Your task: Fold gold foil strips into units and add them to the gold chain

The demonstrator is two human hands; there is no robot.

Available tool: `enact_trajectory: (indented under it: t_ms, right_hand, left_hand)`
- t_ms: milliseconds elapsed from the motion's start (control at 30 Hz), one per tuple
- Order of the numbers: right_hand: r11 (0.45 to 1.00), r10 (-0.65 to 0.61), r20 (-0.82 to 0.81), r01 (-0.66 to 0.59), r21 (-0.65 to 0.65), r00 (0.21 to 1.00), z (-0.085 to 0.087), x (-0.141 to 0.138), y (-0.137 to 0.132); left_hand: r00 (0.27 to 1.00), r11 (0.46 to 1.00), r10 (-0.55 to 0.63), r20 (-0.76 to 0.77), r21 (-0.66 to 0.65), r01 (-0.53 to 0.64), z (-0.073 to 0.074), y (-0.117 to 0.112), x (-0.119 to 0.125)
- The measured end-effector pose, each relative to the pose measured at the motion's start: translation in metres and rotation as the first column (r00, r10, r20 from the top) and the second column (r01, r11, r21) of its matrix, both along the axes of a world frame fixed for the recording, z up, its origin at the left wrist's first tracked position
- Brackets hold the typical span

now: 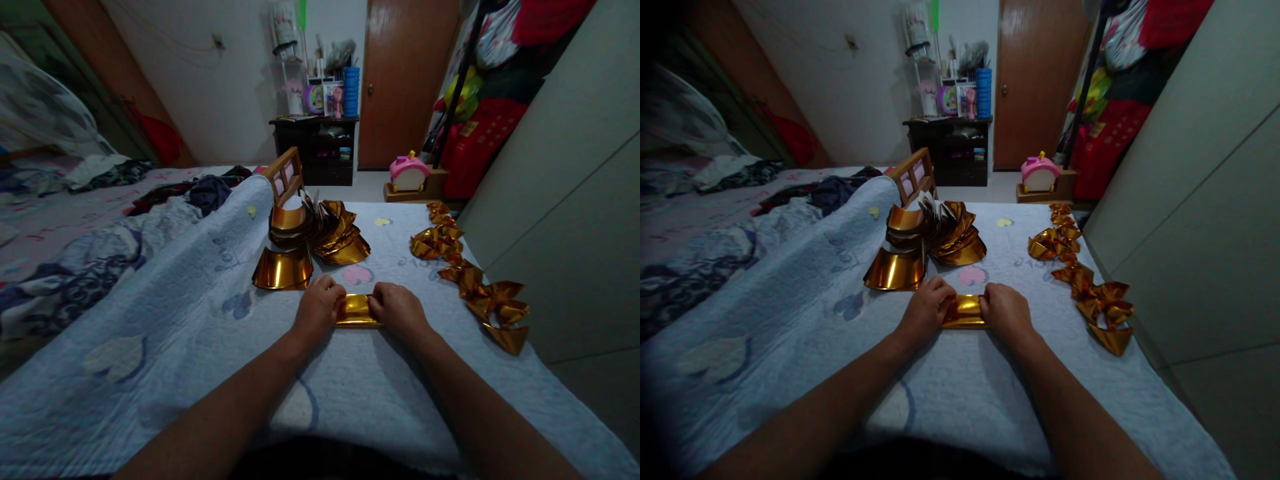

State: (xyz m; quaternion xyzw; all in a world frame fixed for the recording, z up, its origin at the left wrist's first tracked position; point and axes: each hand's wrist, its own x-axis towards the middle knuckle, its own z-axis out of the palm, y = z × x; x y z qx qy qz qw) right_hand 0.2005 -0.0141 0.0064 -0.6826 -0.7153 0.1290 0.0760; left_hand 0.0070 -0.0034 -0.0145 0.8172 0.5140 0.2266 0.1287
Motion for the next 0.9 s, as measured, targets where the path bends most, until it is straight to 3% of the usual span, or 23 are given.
enact_trajectory:
  t_ms: [100, 200, 367, 467, 600, 900]
  right_hand:
    - [0.999, -0.027, -0.017, 0.027, 0.019, 0.999, -0.001, 0.001, -0.001]
    - [0.996, -0.004, -0.056, 0.009, 0.083, 0.998, -0.006, 0.002, 0.0]
    - [0.955, 0.272, -0.087, -0.257, 0.149, 0.958, -0.017, 0.004, 0.005]
    - [0.929, 0.355, -0.107, -0.339, 0.147, 0.929, -0.02, 0.005, 0.008]
    - [0.929, 0.36, -0.125, -0.342, 0.144, 0.925, -0.018, 0.005, 0.005]
    - [0.934, 0.309, 0.097, -0.321, 0.156, 0.946, -0.004, -0.008, -0.014]
  left_hand:
    - [0.994, 0.992, -0.112, 0.019, -0.048, 0.113, 0.001, 0.002, -0.001]
    - [0.989, 0.985, -0.145, 0.022, -0.088, 0.147, 0.003, 0.002, -0.003]
    - [0.983, 0.98, -0.182, -0.037, -0.088, 0.178, 0.008, 0.0, -0.004]
    - [0.979, 0.979, -0.19, -0.076, -0.094, 0.183, 0.008, -0.002, -0.005]
    - [0.97, 0.979, -0.195, -0.147, -0.094, 0.183, 0.004, -0.006, -0.006]
    - [0.952, 0.976, -0.214, -0.22, -0.097, 0.197, -0.004, -0.01, -0.009]
